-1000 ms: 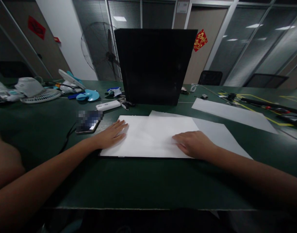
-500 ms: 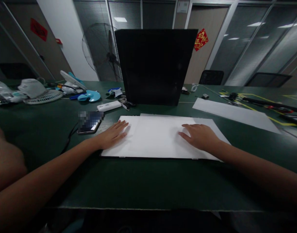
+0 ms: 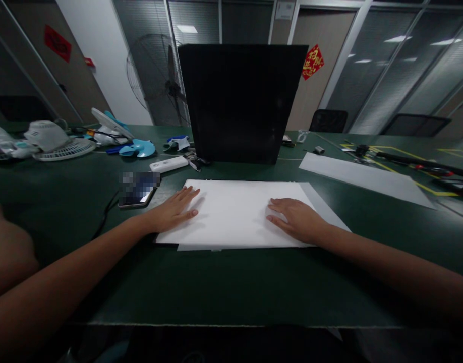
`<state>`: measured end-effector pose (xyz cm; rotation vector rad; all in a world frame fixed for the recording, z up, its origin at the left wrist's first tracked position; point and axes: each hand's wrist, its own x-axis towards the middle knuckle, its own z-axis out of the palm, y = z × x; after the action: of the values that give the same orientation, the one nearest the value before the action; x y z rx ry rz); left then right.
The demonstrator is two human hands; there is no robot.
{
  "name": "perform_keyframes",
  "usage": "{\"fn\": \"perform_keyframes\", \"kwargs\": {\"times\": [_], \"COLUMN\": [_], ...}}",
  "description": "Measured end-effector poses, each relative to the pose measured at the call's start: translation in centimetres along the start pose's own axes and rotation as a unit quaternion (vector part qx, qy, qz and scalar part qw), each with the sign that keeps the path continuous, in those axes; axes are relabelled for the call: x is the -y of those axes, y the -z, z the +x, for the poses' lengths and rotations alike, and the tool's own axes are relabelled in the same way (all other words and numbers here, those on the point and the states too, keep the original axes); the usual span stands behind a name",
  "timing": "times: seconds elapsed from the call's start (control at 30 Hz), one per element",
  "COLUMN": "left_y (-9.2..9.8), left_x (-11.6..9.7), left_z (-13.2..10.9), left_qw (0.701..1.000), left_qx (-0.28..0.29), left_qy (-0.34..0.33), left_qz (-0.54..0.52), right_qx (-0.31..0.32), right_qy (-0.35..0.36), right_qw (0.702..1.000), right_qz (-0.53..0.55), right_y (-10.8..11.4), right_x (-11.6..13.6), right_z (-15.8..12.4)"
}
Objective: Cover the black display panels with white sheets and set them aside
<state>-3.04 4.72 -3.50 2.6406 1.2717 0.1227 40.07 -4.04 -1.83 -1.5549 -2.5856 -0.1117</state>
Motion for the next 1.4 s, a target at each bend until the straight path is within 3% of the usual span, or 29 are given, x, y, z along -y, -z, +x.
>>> {"fn": "perform_keyframes", "kwargs": {"times": [0.37, 0.6, 0.7, 0.8, 1.0, 1.4], "left_y": [0.0, -0.5, -0.6, -0.4, -0.1, -0.5], "left_x": [0.7, 1.8, 1.8, 1.5, 0.7, 1.6], "left_z": [-0.1, -0.3, -0.3, -0.1, 0.0, 0.2], "left_qw": [1.0, 0.999, 0.999, 1.0, 1.0, 1.0], "left_qx": [-0.005, -0.016, -0.015, -0.004, -0.007, -0.01], "left_qy": [-0.026, -0.032, -0.028, -0.006, 0.002, -0.005], "left_qz": [-0.001, -0.014, -0.016, -0.018, -0.016, -0.018], "right_qx": [0.003, -0.045, -0.031, -0.001, -0.01, -0.009], "right_qy": [0.0, -0.056, -0.084, -0.07, -0.033, -0.039], "right_qw": [0.994, 0.994, 0.987, 0.991, 0.997, 0.998], "right_qz": [0.108, -0.081, -0.134, -0.114, -0.065, -0.055], "right_y": [0.2, 0.8, 1.3, 1.3, 0.0, 0.2], "right_x": [0.8, -0.7, -0.9, -1.0, -1.0, -0.5], "right_z": [0.0, 0.1, 0.1, 0.2, 0.1, -0.1]}}
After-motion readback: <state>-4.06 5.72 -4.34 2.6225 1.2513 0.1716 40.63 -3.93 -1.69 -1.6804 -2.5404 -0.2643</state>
